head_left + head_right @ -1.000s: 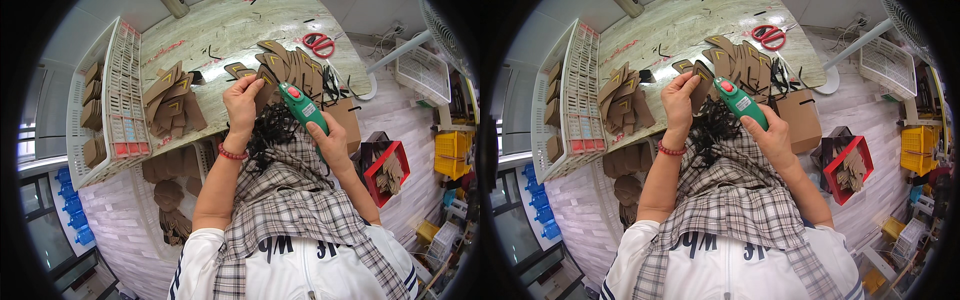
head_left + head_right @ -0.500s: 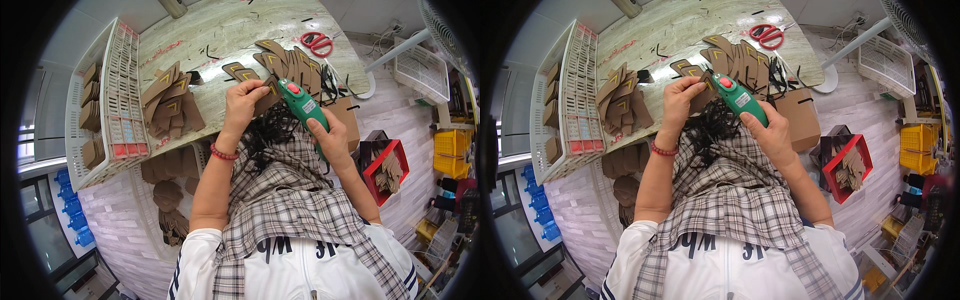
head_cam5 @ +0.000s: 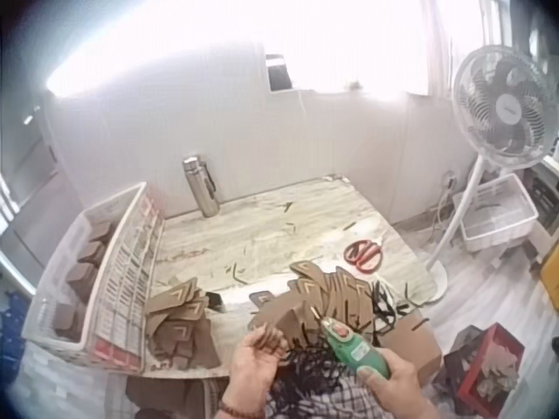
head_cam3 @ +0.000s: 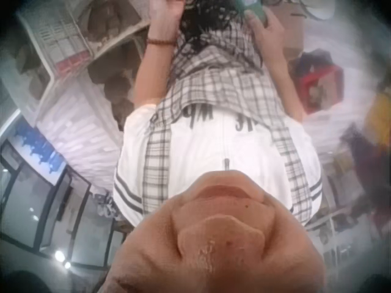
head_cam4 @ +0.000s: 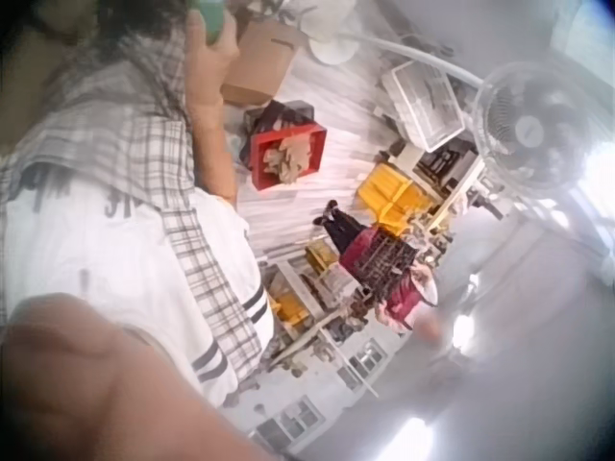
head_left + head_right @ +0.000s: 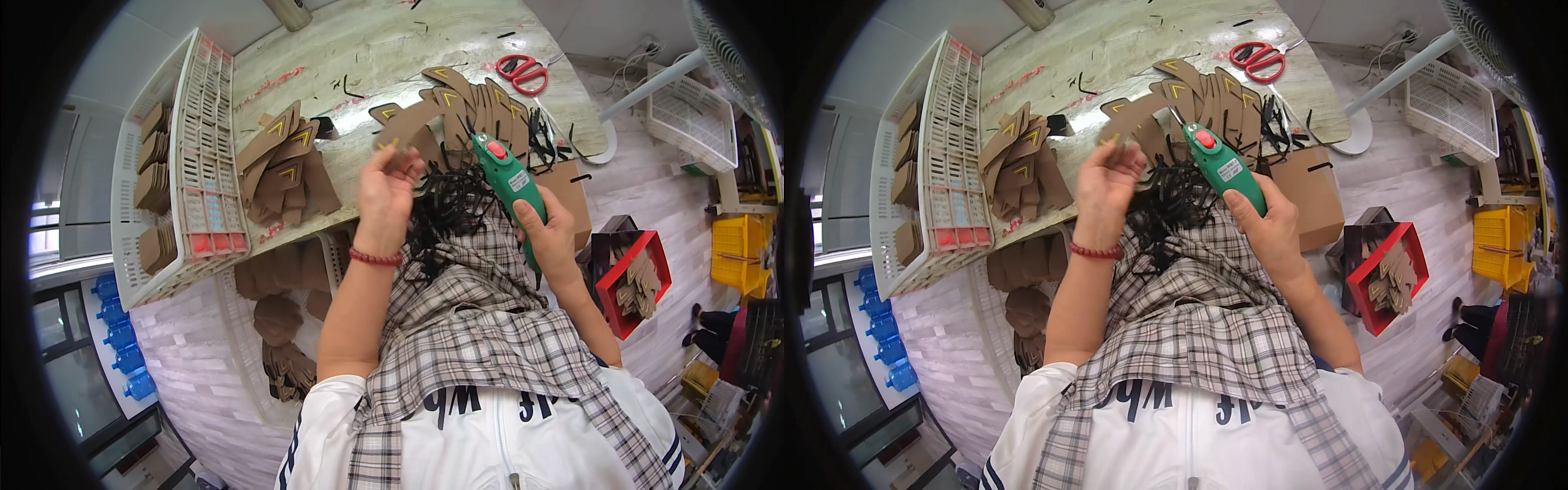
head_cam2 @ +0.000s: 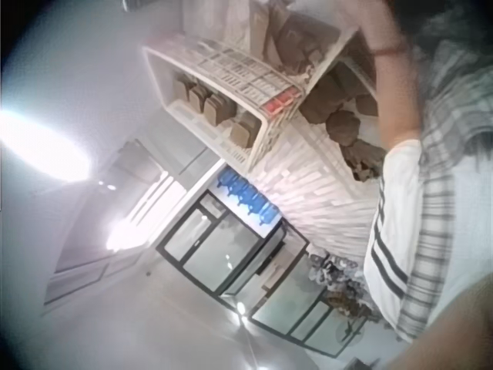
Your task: The person uses a green rotary cutter to trim the edges of brown cardboard pieces marked with yellow lines. They repeatedly pick up pieces from a white basket, cut along the marked lines, and place the trimmed pieces back into the basket.
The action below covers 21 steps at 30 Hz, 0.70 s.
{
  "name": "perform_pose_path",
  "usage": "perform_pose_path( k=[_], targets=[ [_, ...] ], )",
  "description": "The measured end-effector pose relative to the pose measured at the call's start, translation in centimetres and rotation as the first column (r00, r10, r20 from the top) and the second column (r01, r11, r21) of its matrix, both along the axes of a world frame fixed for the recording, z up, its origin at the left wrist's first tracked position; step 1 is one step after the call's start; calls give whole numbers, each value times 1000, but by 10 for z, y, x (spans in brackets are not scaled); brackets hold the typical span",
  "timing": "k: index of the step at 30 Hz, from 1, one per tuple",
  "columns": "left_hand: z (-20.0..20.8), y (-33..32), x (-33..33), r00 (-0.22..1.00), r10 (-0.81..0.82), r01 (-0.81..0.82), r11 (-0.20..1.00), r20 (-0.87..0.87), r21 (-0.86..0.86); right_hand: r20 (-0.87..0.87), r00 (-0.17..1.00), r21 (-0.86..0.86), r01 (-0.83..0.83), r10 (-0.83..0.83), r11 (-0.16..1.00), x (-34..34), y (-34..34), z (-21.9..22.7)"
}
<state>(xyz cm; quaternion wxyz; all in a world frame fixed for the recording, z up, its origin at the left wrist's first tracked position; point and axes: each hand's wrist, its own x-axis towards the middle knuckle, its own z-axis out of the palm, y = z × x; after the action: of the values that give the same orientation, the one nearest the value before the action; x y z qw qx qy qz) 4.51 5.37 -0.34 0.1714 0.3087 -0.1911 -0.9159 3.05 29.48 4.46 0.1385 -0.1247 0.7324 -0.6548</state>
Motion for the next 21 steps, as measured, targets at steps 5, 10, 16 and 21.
perform_pose_path(
  k=[5, 10, 16, 21],
  targets=[
    [17, 38, 8, 932, -347, 361, 910, -104, 204, 21, 1000, -3, -6, 6, 1000, 5, 5, -6],
    [30, 40, 0, 933, -250, 235, 968, -259, -86, -1, 999, 61, 47, -47, 997, 15, 8, 3],
    [27, 41, -3, 955, -119, 51, 968, -271, -247, -33, 999, 74, 12, -10, 997, 17, 7, 7],
    [26, 42, -4, 954, -117, 38, 960, -274, -278, -12, 1000, 80, -1, 2, 997, 18, 5, 13]
  ],
)
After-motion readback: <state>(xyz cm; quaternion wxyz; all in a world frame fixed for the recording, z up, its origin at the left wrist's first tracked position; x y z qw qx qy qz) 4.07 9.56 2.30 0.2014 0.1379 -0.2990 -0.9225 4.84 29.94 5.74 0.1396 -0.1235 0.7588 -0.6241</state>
